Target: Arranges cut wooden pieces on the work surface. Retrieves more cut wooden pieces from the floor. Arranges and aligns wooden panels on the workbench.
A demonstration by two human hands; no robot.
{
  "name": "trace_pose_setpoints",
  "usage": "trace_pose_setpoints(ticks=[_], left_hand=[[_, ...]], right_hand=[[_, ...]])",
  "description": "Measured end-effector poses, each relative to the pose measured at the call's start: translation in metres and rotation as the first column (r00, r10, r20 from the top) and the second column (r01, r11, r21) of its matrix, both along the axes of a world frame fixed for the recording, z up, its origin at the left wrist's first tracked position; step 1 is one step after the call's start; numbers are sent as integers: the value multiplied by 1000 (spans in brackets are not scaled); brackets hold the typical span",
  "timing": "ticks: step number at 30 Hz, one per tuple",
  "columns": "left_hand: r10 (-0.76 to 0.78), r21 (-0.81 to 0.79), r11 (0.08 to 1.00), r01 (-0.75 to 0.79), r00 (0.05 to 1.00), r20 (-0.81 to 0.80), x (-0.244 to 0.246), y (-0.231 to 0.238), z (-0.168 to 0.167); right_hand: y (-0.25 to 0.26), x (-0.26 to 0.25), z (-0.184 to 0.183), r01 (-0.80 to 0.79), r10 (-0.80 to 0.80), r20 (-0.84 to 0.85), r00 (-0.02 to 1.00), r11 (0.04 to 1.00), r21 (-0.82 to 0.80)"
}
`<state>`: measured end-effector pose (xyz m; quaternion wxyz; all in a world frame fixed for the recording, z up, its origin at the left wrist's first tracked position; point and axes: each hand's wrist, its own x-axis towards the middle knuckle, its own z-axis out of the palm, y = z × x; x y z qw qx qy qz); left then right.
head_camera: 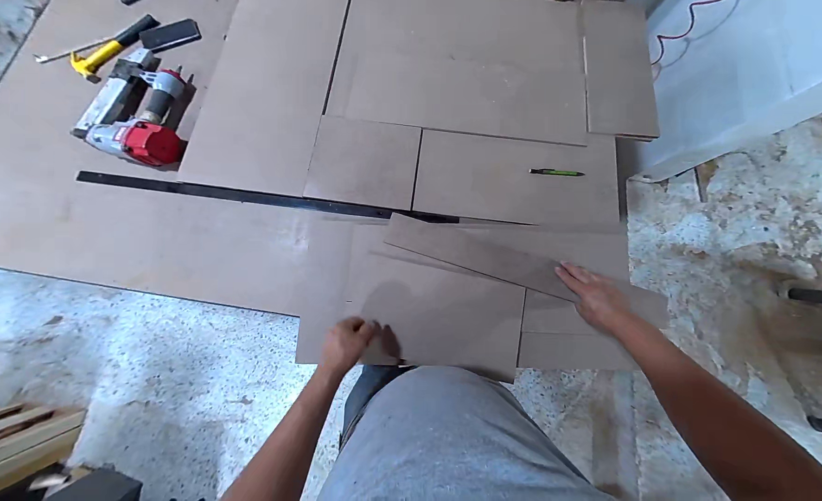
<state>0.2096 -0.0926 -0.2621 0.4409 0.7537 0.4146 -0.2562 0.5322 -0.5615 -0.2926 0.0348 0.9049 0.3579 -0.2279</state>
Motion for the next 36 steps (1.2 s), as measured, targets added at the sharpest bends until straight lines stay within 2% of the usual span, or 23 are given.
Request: trace_pose_setpoints(ticks=[3,6,9,13,21,36], left_hand=[[-122,324,942,85,988,98,45,17,-6],[-151,470,874,124,988,20,77,23,-31],[-224,481,852,206,974,-20,94,26,-31],[-259,459,860,221,966,21,98,28,-39],[-240,398,899,183,966,98,104,38,-48],[-213,327,933,152,964,158,106,47,-54]], right_hand=[[12,-3,-7,108,-108,11,994,993,54],[46,-18,-18,260,-267,20,963,952,164],[102,-35,-16,341,-358,34,933,911,232],[139,-51,-31,324,-336,3,942,908,264],[128,-49,-36,241,-253,-2,968,921,305],[138,-43,-18,158,-151,-74,986,982,104]])
